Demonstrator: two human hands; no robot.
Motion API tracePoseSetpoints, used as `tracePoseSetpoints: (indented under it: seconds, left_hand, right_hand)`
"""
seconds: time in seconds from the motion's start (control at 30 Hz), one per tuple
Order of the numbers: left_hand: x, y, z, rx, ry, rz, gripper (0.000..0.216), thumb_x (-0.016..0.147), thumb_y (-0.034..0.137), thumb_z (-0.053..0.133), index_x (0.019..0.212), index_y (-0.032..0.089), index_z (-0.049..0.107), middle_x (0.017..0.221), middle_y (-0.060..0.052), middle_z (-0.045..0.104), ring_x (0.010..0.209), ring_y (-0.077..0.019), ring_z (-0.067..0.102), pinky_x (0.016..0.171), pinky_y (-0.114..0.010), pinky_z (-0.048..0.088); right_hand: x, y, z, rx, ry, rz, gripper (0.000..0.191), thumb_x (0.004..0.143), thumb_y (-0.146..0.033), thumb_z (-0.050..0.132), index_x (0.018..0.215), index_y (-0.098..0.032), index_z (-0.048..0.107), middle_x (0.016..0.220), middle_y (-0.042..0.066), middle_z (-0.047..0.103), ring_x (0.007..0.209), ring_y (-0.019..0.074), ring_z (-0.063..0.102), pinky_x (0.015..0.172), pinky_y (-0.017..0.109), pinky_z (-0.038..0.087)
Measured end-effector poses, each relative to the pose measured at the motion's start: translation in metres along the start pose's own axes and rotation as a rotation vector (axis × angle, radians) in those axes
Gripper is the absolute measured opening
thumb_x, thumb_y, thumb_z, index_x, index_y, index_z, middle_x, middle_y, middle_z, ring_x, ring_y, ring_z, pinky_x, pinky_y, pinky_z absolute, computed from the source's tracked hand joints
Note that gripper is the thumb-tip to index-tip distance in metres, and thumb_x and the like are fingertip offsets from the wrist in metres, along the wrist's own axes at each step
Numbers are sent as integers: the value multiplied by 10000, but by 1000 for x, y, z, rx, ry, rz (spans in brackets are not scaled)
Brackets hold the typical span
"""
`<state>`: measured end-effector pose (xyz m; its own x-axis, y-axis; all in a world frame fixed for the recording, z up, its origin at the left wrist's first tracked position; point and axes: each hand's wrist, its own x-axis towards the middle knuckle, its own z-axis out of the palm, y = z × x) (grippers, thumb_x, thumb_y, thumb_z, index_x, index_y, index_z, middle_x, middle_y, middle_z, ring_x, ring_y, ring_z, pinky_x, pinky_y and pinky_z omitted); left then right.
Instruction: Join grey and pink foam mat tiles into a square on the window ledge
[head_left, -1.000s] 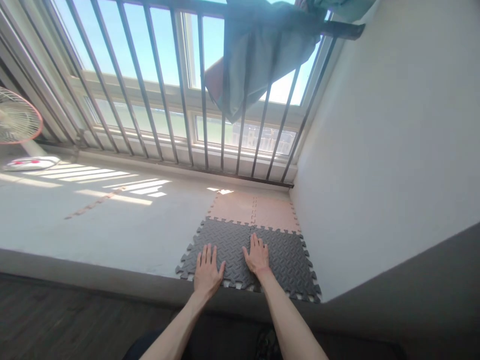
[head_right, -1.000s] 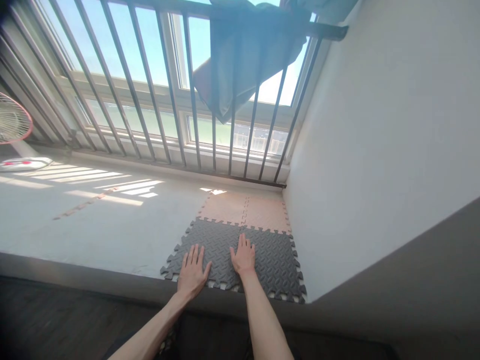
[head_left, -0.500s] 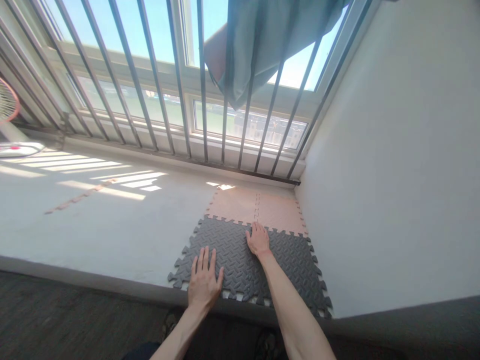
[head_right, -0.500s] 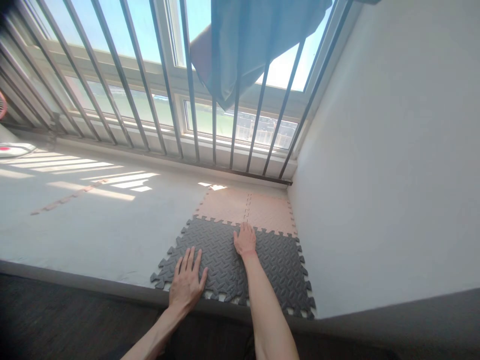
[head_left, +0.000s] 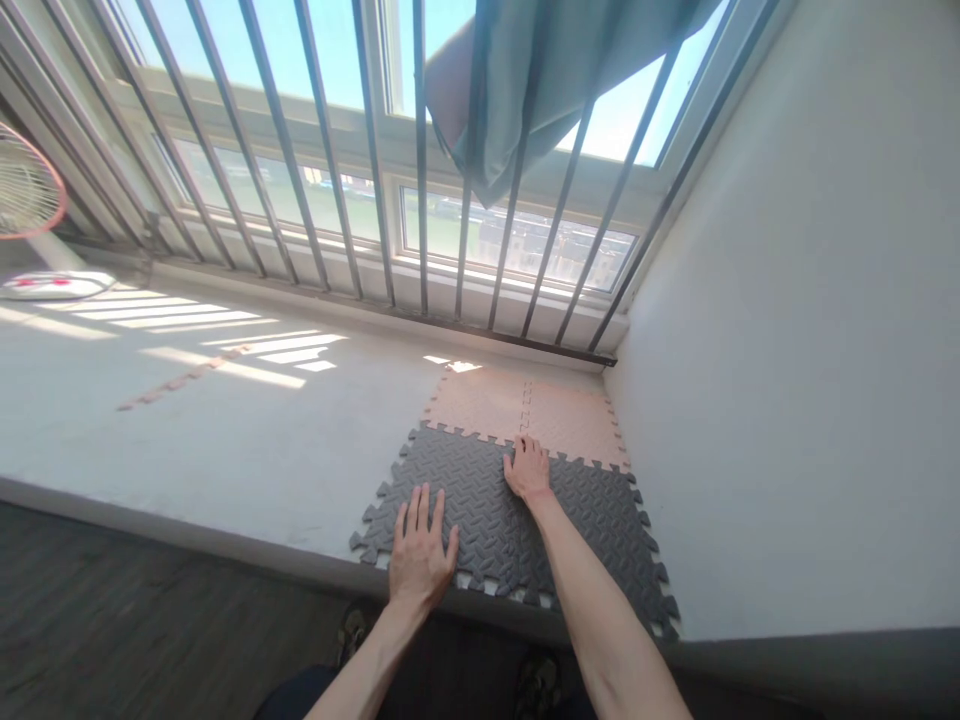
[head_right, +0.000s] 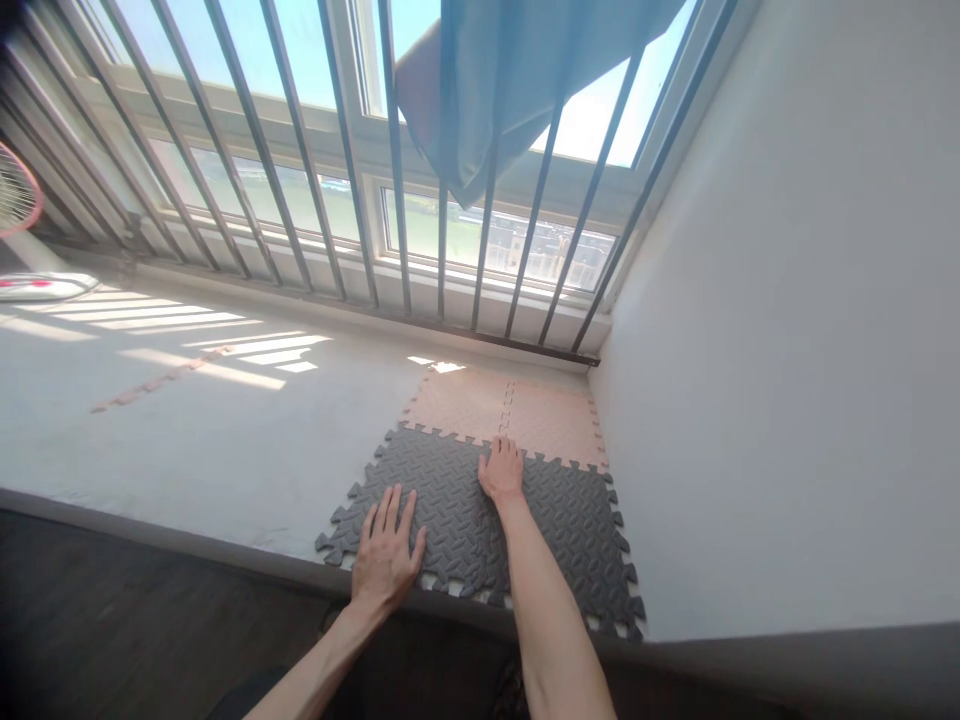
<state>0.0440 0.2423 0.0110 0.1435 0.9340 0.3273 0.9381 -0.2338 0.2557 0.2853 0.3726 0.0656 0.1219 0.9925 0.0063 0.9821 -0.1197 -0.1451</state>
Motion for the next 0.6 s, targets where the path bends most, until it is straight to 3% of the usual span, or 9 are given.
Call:
tracePoseSetpoints:
  seconds: [0.17,0.27,0.33,0.4,0.5,0.6]
  left_hand:
    - [0,0,2,3,18,6,670,1045,428,447,1665,173,448,1782,-160,345,1679,-343,279,1357,-601,262]
    - [-1,-1,4,10,45,11,655,1047,423,440,1650,173,474,1769,-163,377,1666,-341,311,1352,-585,274]
    - [0,-2,6,8,60,15,647,1049,422,433,1642,169,487,1766,-166,385,1661,-342,323,1350,-579,275]
    - [0,-3,7,5,66,21,647,1051,424,429,1641,164,488,1767,-170,382,1659,-342,324,1351,-577,269]
    - [-1,-2,9,9,52,17,653,1057,425,415,1641,141,481,1762,-192,385,1657,-344,324,1354,-579,245]
    - [0,-2,12,16,10,4,657,1065,429,395,1640,124,478,1762,-206,380,1661,-347,311,1364,-575,204]
  right_hand:
    - [13,-1,-22,22,-184,9,572,1078,-490,377,1388,-131,697,1500,222,662,1388,327,615,1123,464,489]
    - [-18,-6,-24,30,-235,-35,620,1071,-522,424,1543,-154,590,1680,191,515,1545,318,502,1231,463,434]
    - [-64,-8,-12,36,-214,-60,676,1081,-489,423,1659,-139,427,1788,166,332,1675,301,292,1335,471,313]
    - [-123,-6,5,82,-114,-143,678,1095,-487,389,1693,-169,364,1816,120,255,1702,283,217,1388,492,215]
    - [-216,5,27,149,39,-236,637,1114,-496,346,1713,-284,308,1822,31,238,1699,243,226,1394,511,240]
    - [-295,23,44,169,171,-258,666,1101,-426,428,1730,-333,226,1814,16,272,1675,268,297,1362,536,338]
